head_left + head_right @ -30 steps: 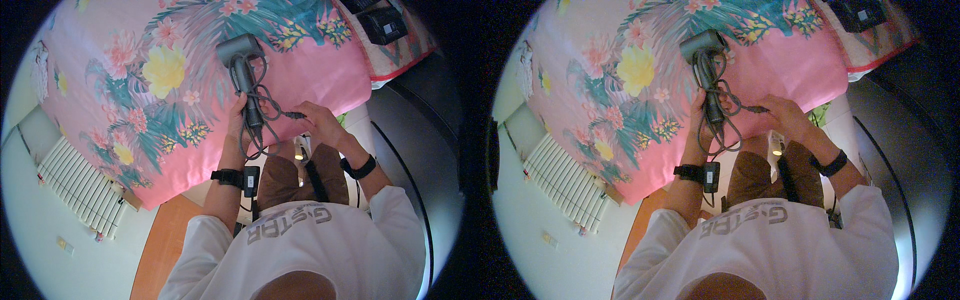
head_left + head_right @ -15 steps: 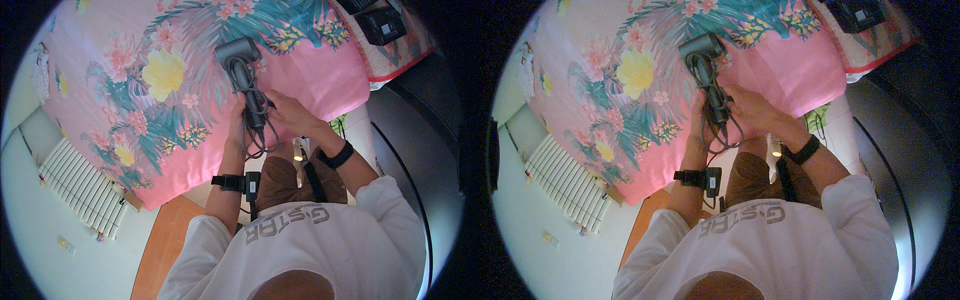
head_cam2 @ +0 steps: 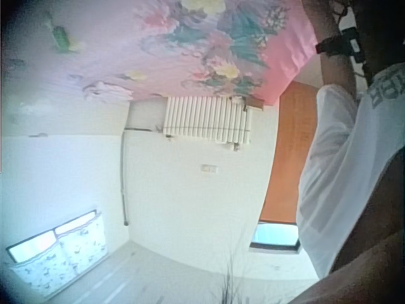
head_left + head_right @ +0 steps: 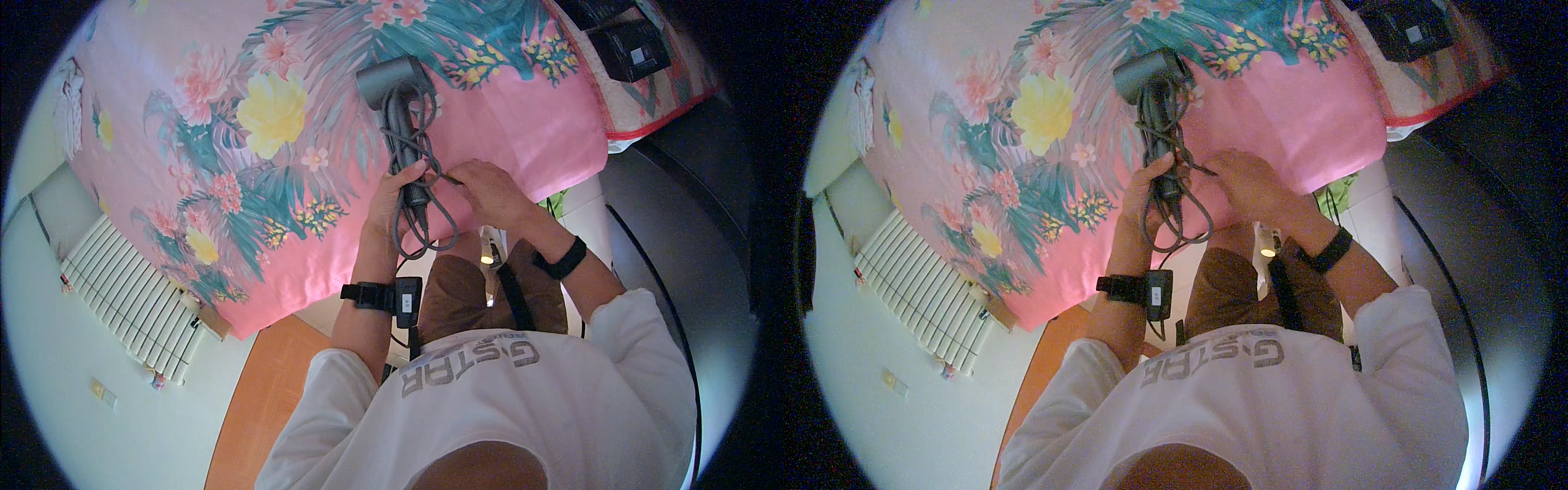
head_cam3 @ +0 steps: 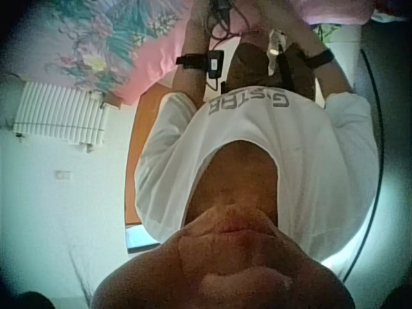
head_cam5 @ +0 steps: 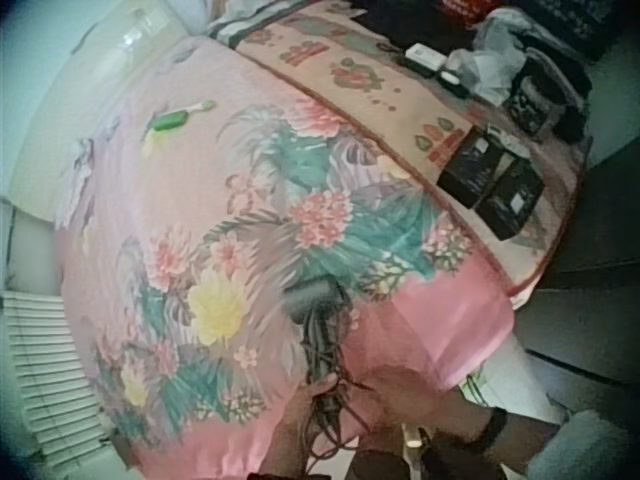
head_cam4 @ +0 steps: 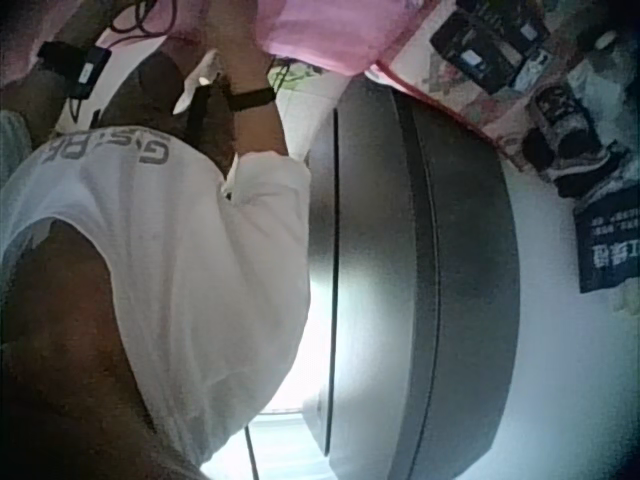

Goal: The person wipes the top surface of a refrigerator with a cloth, folds black garments on a bed, and سپس wraps the cord of a hair dryer.

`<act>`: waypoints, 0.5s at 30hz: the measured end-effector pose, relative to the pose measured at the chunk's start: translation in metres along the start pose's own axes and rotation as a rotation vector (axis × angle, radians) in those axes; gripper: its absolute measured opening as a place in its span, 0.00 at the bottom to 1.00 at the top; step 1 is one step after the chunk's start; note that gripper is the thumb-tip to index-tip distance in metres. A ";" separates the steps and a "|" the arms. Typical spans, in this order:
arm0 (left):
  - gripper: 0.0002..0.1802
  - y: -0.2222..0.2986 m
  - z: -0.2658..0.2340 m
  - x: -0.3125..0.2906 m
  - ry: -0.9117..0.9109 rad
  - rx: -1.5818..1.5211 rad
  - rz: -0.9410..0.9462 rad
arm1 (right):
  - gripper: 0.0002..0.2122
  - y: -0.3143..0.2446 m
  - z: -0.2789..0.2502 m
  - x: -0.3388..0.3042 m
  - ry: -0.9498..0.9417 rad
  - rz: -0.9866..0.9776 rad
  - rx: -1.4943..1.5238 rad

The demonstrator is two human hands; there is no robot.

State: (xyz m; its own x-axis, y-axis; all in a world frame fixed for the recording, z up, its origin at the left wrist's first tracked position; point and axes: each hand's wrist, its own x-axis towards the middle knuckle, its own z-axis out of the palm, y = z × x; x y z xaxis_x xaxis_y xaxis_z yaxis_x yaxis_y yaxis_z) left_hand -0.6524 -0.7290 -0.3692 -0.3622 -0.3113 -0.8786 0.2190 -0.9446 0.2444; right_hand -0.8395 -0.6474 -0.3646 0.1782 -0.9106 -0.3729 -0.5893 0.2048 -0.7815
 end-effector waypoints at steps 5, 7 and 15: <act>0.16 -0.003 -0.004 0.001 -0.140 -0.232 0.002 | 0.11 0.009 -0.006 0.008 -0.150 -0.103 0.033; 0.17 -0.006 -0.007 0.002 -0.224 -0.344 -0.023 | 0.09 0.004 -0.005 0.019 -0.190 -0.076 0.049; 0.23 -0.010 -0.004 -0.002 -0.102 -0.224 0.054 | 0.06 -0.001 -0.003 0.019 -0.357 0.003 -0.021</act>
State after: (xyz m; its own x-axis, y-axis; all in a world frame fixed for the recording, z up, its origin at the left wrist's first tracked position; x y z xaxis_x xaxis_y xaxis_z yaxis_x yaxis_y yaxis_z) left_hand -0.6502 -0.7185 -0.3719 -0.4316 -0.3808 -0.8178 0.4317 -0.8832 0.1834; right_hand -0.8378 -0.6657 -0.3689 0.4381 -0.7263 -0.5296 -0.6057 0.1968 -0.7710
